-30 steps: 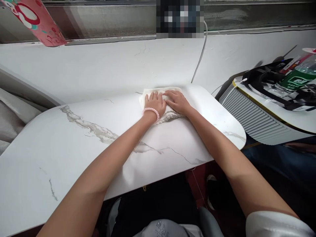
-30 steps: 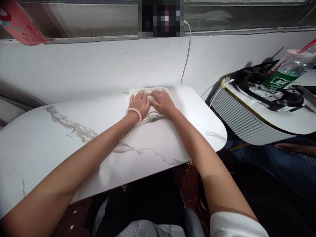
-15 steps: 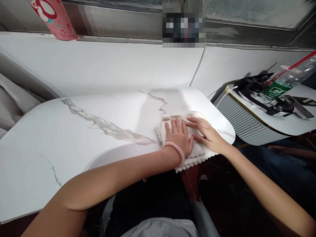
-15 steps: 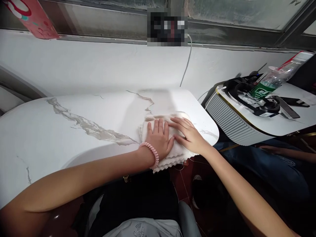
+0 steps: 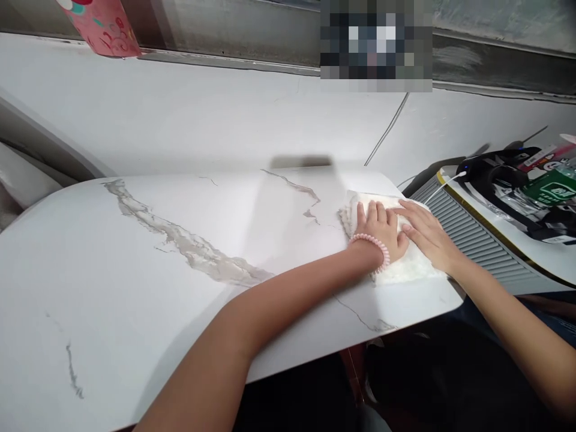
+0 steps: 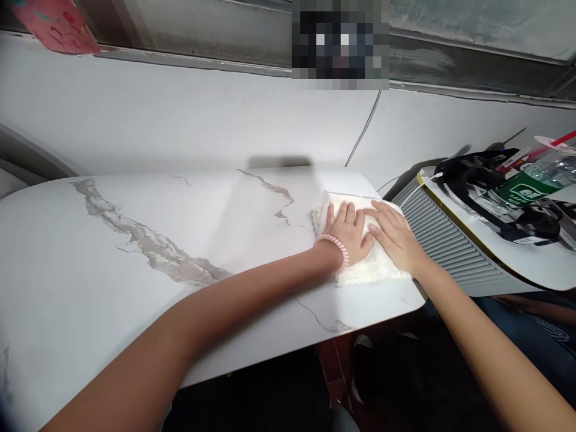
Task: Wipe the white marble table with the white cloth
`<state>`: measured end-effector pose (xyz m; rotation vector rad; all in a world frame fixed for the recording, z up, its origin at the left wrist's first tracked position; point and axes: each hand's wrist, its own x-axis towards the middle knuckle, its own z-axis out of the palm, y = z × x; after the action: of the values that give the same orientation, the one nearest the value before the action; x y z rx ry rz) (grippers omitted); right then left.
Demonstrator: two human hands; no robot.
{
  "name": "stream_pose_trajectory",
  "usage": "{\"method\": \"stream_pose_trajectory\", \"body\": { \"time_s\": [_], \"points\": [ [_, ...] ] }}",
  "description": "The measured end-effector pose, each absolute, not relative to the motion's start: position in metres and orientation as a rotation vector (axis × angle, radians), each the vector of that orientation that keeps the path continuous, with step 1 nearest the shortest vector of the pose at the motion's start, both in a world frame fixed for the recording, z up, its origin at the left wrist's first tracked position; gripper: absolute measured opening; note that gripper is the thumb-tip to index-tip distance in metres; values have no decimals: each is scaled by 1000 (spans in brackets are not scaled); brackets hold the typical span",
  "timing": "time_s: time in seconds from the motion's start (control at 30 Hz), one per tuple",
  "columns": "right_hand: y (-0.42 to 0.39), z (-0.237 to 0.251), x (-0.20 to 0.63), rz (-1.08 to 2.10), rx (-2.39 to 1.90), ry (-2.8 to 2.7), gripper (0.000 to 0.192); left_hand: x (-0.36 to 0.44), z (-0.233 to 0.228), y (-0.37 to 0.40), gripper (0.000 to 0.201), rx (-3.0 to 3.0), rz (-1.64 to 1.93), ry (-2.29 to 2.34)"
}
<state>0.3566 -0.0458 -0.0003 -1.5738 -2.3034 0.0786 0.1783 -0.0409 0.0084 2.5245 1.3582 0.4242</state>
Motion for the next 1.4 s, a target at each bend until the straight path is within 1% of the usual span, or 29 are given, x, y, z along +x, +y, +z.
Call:
{"method": "stream_pose_trajectory", "body": {
  "time_s": [0.13, 0.23, 0.4, 0.5, 0.63, 0.9, 1.0, 1.2, 1.4],
  "points": [
    [2, -4, 351, 51, -1545, -2324, 54, 171, 18, 16, 50, 2337, 403, 1344],
    [41, -6, 336, 41, -1481, -2365, 58, 160, 18, 50, 43, 2252, 474, 1468],
    [105, -10, 299, 35, -1383, -2396, 58, 136, 6, 84, 46, 2266, 618, 1751],
    [129, -11, 281, 4, -1346, -2404, 60, 122, 2, 100, 48, 2300, 620, 1799],
    [141, -11, 272, -18, -1307, -2410, 57, 113, 2, 115, 49, 2327, 605, 1778],
    [128, -14, 271, -42, -1326, -2371, 61, 111, -1, 99, 57, 2366, 540, 1815],
    [110, -14, 265, -36, -1330, -2371, 59, 106, -1, 83, 58, 2353, 511, 1826],
    [58, -11, 256, -53, -1417, -2392, 53, 97, 5, 36, 57, 2353, 387, 1824],
    [-18, -8, 249, -61, -1393, -2354, 51, 92, 10, -38, 56, 2422, 361, 1797]
  ]
}}
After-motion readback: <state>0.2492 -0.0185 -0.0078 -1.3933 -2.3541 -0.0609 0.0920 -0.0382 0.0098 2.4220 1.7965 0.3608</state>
